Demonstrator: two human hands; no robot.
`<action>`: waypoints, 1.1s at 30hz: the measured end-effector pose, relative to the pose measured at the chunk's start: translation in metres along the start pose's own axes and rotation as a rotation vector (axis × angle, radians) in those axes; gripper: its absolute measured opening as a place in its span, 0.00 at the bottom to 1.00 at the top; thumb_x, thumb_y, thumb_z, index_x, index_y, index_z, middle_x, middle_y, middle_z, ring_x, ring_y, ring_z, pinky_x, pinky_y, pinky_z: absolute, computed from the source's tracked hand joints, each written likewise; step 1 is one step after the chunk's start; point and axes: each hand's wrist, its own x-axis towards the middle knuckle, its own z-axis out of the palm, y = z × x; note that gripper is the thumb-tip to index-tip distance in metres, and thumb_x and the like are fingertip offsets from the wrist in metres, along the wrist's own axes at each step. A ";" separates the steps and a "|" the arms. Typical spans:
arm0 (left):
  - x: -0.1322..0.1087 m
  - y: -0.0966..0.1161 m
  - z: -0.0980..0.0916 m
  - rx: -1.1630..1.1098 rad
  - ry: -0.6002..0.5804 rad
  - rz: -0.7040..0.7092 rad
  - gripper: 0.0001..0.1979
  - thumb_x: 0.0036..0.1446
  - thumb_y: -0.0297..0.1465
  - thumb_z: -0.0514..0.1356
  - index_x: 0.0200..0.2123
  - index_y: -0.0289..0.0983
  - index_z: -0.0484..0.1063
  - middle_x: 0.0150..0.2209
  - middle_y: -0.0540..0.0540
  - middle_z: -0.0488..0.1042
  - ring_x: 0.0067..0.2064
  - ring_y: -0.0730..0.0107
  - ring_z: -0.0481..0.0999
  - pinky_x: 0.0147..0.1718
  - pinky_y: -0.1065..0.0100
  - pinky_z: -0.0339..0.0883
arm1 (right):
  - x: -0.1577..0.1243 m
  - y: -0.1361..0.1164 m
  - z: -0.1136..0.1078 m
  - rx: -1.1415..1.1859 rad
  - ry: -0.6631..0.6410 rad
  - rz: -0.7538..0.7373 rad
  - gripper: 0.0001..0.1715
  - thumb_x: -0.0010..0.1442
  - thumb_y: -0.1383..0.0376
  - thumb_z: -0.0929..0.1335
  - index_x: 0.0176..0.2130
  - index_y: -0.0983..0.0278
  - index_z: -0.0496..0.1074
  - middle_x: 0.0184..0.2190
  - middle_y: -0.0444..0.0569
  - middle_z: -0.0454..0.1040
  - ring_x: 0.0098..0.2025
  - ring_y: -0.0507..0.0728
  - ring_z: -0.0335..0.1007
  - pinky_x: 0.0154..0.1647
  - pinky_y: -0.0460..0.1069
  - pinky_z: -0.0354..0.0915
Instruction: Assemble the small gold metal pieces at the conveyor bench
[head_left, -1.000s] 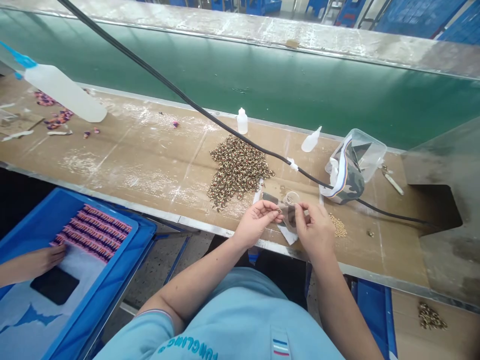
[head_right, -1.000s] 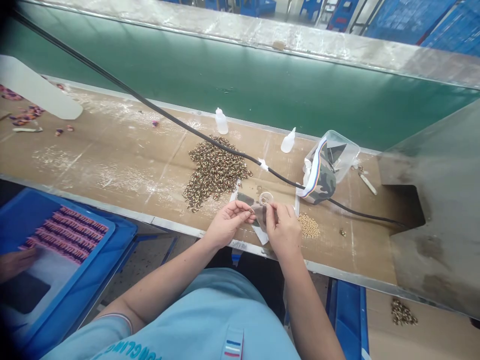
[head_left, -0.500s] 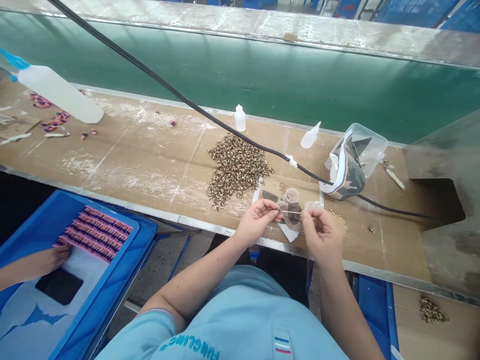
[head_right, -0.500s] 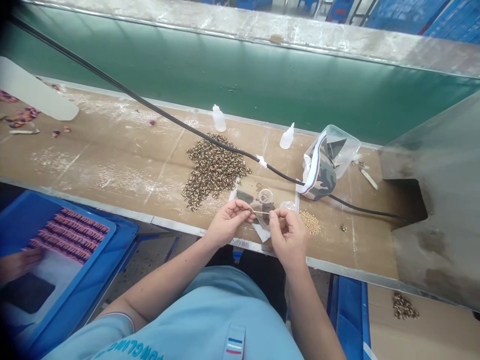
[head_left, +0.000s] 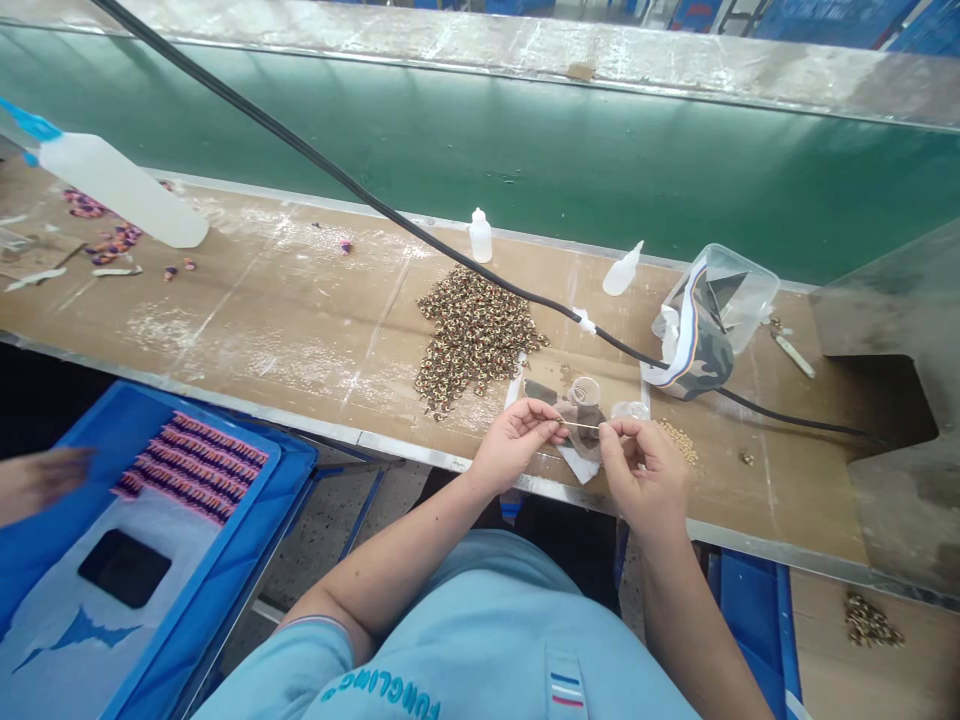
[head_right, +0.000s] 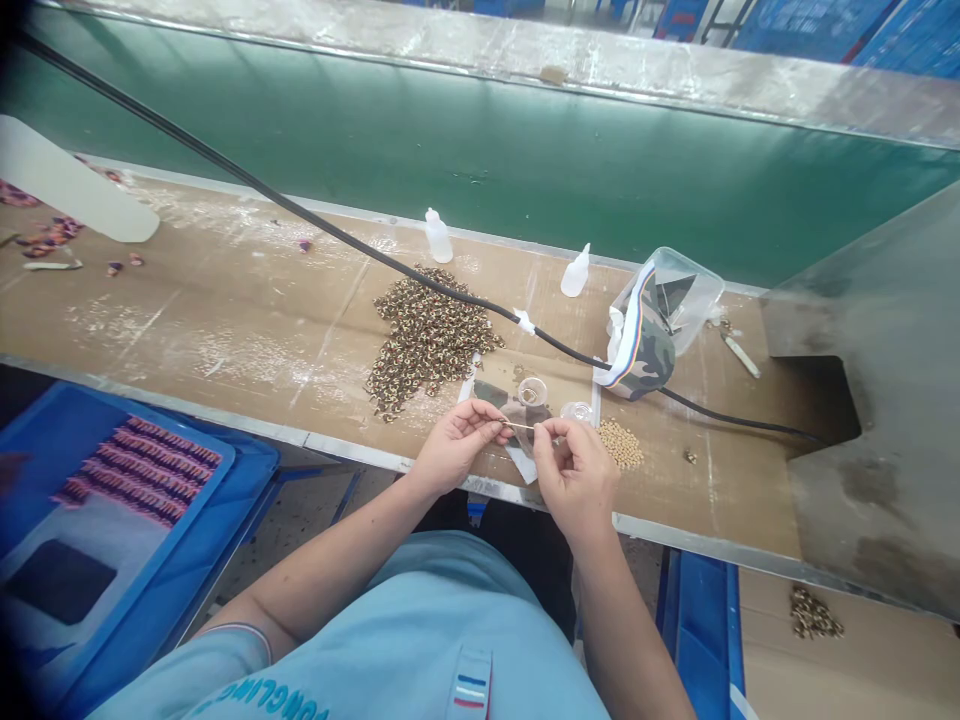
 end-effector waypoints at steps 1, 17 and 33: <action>0.000 0.000 0.000 0.000 0.000 0.000 0.13 0.46 0.34 0.68 0.31 0.34 0.68 0.27 0.49 0.75 0.30 0.74 0.76 0.35 0.70 0.70 | 0.000 0.000 0.000 -0.004 0.003 0.002 0.10 0.60 0.63 0.65 0.28 0.63 0.69 0.19 0.40 0.65 0.20 0.48 0.59 0.24 0.45 0.57; -0.001 0.002 0.002 0.017 0.010 -0.007 0.14 0.45 0.34 0.68 0.30 0.34 0.68 0.26 0.49 0.75 0.30 0.74 0.76 0.35 0.70 0.69 | 0.000 0.002 0.004 -0.025 0.002 -0.092 0.09 0.61 0.64 0.65 0.30 0.63 0.71 0.23 0.42 0.71 0.21 0.48 0.61 0.26 0.45 0.59; -0.002 0.002 0.002 0.025 0.036 -0.008 0.14 0.45 0.36 0.68 0.30 0.35 0.68 0.26 0.50 0.74 0.31 0.73 0.76 0.35 0.69 0.70 | 0.021 0.022 0.020 -0.375 -0.044 -0.095 0.18 0.64 0.59 0.60 0.31 0.63 0.74 0.22 0.47 0.75 0.23 0.51 0.67 0.23 0.46 0.50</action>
